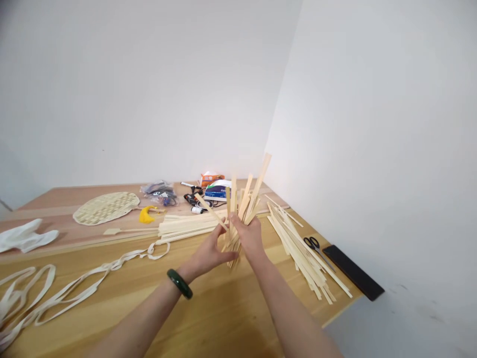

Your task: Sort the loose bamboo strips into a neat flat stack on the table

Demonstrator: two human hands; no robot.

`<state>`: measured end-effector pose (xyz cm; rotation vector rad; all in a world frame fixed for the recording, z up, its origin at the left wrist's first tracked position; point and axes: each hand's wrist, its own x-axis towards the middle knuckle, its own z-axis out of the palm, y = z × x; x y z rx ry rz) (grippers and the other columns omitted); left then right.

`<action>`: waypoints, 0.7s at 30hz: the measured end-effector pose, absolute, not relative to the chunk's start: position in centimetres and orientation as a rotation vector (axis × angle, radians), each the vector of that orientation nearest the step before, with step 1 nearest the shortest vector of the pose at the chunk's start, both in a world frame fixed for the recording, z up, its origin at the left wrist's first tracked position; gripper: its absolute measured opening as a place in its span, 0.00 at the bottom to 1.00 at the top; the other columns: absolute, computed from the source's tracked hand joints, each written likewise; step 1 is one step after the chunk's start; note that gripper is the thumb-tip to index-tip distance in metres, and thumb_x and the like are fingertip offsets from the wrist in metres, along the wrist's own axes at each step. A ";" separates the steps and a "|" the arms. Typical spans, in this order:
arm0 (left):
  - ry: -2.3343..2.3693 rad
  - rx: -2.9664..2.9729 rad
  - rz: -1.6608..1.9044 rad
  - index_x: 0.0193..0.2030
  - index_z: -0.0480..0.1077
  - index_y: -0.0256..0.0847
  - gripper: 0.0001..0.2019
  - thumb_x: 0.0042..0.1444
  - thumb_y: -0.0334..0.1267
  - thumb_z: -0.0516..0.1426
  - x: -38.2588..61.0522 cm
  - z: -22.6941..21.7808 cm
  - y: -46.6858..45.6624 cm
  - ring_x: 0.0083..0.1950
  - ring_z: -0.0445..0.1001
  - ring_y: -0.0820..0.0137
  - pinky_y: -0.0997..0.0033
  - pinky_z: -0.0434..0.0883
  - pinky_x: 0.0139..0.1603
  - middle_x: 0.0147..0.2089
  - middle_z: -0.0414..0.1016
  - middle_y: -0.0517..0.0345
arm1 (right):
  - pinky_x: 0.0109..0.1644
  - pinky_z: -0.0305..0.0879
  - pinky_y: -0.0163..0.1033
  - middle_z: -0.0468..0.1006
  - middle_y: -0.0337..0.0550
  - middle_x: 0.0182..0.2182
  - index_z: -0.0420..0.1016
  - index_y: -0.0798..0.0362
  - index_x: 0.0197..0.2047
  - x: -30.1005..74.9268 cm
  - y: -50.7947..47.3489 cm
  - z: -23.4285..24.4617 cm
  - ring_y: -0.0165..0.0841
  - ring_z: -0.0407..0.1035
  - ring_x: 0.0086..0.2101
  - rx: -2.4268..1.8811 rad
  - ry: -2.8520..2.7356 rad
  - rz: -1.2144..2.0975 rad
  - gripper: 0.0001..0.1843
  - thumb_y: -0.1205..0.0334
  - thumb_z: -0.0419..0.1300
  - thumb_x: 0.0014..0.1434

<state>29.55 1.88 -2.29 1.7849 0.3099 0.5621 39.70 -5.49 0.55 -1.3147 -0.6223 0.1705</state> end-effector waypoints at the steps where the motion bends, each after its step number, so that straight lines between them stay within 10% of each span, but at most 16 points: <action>1: 0.289 1.790 0.572 0.60 0.64 0.37 0.38 0.39 0.32 0.69 30.1 -2.2 1.7 0.60 0.71 0.52 0.49 0.65 0.63 0.57 0.73 0.44 | 0.42 0.76 0.48 0.84 0.49 0.33 0.80 0.56 0.35 39.8 -5.4 0.5 0.43 0.79 0.35 -1.313 -0.617 0.171 0.19 0.50 0.70 0.44; 13: 0.341 1.758 0.773 0.46 0.73 0.37 0.24 0.37 0.27 0.65 33.8 -3.8 1.4 0.55 0.73 0.54 0.55 0.68 0.59 0.50 0.76 0.49 | 0.46 0.75 0.46 0.84 0.49 0.38 0.79 0.53 0.38 39.9 -4.7 -1.4 0.43 0.79 0.40 -1.511 -0.605 0.082 0.20 0.49 0.66 0.44; 21: 0.314 1.687 0.824 0.48 0.72 0.35 0.15 0.53 0.33 0.60 34.6 -3.4 0.3 0.49 0.77 0.59 0.61 0.73 0.52 0.48 0.80 0.45 | 0.63 0.57 0.54 0.80 0.52 0.44 0.78 0.51 0.34 39.8 -5.4 -0.9 0.50 0.68 0.54 -1.671 -0.676 -0.175 0.12 0.55 0.65 0.46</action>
